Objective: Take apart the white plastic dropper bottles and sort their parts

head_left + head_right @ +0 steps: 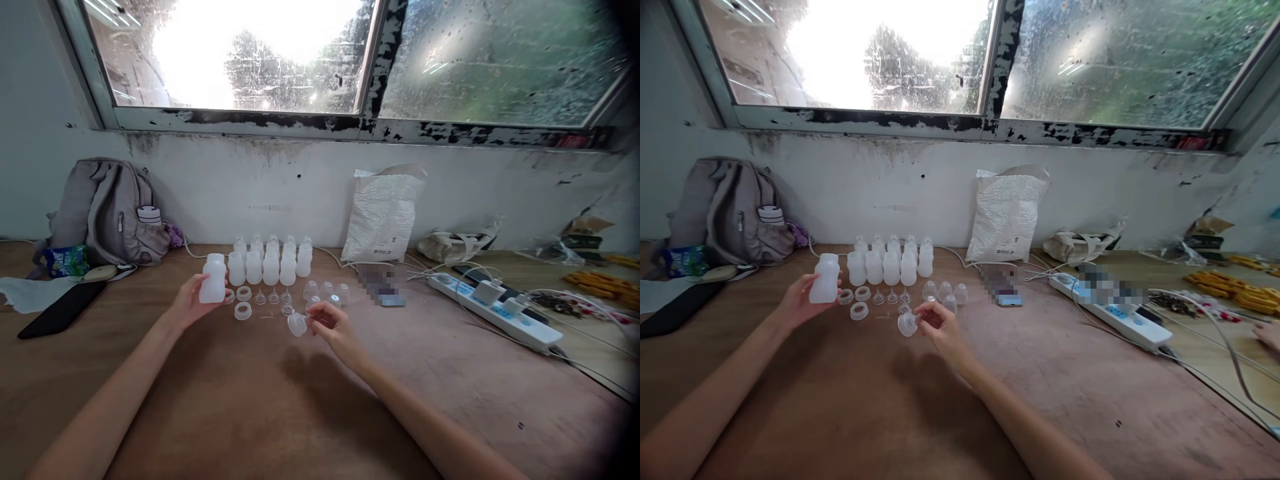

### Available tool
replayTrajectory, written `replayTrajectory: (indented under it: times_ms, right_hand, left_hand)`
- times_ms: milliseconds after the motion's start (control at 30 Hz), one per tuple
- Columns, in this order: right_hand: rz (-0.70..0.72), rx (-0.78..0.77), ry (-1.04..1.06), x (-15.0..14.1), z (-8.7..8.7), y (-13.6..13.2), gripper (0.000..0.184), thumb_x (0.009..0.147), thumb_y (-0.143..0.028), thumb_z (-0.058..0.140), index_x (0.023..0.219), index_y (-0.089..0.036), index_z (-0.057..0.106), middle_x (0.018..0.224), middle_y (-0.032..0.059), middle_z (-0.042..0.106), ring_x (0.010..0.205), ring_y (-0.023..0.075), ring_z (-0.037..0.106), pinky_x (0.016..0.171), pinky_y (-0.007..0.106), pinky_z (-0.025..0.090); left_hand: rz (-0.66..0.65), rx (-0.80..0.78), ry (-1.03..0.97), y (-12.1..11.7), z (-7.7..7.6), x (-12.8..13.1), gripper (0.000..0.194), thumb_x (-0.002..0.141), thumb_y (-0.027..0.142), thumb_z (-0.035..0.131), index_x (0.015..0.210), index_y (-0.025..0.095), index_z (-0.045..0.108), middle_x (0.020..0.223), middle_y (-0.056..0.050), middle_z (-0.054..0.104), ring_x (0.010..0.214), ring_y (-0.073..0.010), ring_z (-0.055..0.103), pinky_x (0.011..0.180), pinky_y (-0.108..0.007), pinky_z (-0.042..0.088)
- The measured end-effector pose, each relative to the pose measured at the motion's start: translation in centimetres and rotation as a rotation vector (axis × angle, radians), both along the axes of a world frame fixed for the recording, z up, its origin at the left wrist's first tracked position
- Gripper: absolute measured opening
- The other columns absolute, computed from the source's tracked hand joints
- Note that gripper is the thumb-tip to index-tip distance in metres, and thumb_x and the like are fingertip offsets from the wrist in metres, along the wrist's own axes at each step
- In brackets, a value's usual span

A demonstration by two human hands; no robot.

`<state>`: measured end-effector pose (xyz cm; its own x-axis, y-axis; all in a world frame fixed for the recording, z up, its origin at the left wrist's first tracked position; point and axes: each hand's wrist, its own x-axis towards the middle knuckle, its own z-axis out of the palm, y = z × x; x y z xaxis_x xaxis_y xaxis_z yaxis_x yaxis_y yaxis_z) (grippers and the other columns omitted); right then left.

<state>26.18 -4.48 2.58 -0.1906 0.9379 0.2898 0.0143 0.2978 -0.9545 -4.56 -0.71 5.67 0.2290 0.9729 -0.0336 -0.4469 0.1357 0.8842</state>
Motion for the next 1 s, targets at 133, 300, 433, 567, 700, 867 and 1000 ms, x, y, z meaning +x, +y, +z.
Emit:
replayTrajectory:
  times_ms: [133,300,433,567,700,867,1000]
  right_hand:
    - [0.005,0.049,-0.131,-0.3,-0.9,0.1,0.012,0.071,-0.025,0.058,0.080,-0.017,0.055,0.068,-0.0009,0.054,0.059,0.0107,0.051,0.053,0.023,0.042]
    - [0.008,0.263,-0.361,-0.5,-1.7,0.0,0.012,0.074,-0.023,0.054,0.084,-0.017,0.055,0.073,0.0013,0.056,0.063,0.0115,0.052,0.056,0.023,0.042]
    - [0.037,0.367,-0.473,-0.7,-1.9,-0.4,0.010,0.076,-0.018,0.051,0.085,-0.018,0.054,0.072,0.0011,0.054,0.059,0.0102,0.049,0.054,0.021,0.041]
    - [0.029,0.414,-0.503,-0.9,-2.1,-0.6,0.017,0.077,-0.017,0.049,0.093,-0.018,0.053,0.075,0.0017,0.052,0.061,0.0105,0.049,0.055,0.022,0.041]
    - [0.030,0.417,-0.516,-1.0,-2.4,-0.6,0.017,0.077,-0.018,0.049,0.093,-0.018,0.055,0.076,0.0025,0.050,0.060,0.0111,0.049,0.056,0.023,0.042]
    - [0.023,0.422,-0.572,-1.0,-2.8,-0.6,0.015,0.079,-0.022,0.050,0.093,-0.019,0.056,0.080,0.0034,0.050,0.062,0.0117,0.050,0.058,0.024,0.042]
    - [-0.011,0.418,-0.642,-0.9,-3.1,-0.5,0.018,0.077,-0.025,0.054,0.094,-0.020,0.057,0.083,0.0039,0.051,0.068,0.0136,0.051,0.063,0.025,0.042]
  left_hand:
    - [0.217,0.073,0.336,2.2,-0.5,-1.9,0.039,0.067,0.038,0.061,0.095,0.012,0.059,0.087,-0.009,0.063,0.080,-0.0205,0.060,0.069,-0.030,0.050]
    - [0.453,0.196,0.671,5.2,-1.6,-2.6,0.056,0.053,0.041,0.072,0.099,0.014,0.055,0.094,-0.009,0.063,0.089,-0.0242,0.059,0.075,-0.034,0.048]
    - [0.601,0.195,0.811,7.1,-2.6,-2.6,0.067,0.042,0.036,0.077,0.100,0.016,0.050,0.096,-0.009,0.061,0.092,-0.0266,0.057,0.078,-0.038,0.046]
    - [0.674,0.204,0.926,8.4,-3.9,-2.6,0.072,0.038,0.036,0.077,0.101,0.015,0.047,0.100,-0.010,0.058,0.094,-0.0291,0.055,0.079,-0.040,0.045]
    - [0.650,0.239,0.982,9.0,-4.6,-2.4,0.072,0.041,0.040,0.076,0.100,0.014,0.045,0.101,-0.012,0.057,0.091,-0.0277,0.056,0.076,-0.037,0.045]
    - [0.654,0.262,1.007,8.6,-4.2,-1.8,0.071,0.043,0.038,0.075,0.102,0.015,0.043,0.104,-0.012,0.055,0.095,-0.0279,0.054,0.079,-0.038,0.043]
    - [0.861,0.404,0.981,6.6,-3.3,-1.0,0.047,0.068,0.043,0.058,0.105,0.019,0.043,0.114,-0.010,0.049,0.108,-0.0237,0.046,0.091,-0.035,0.036]
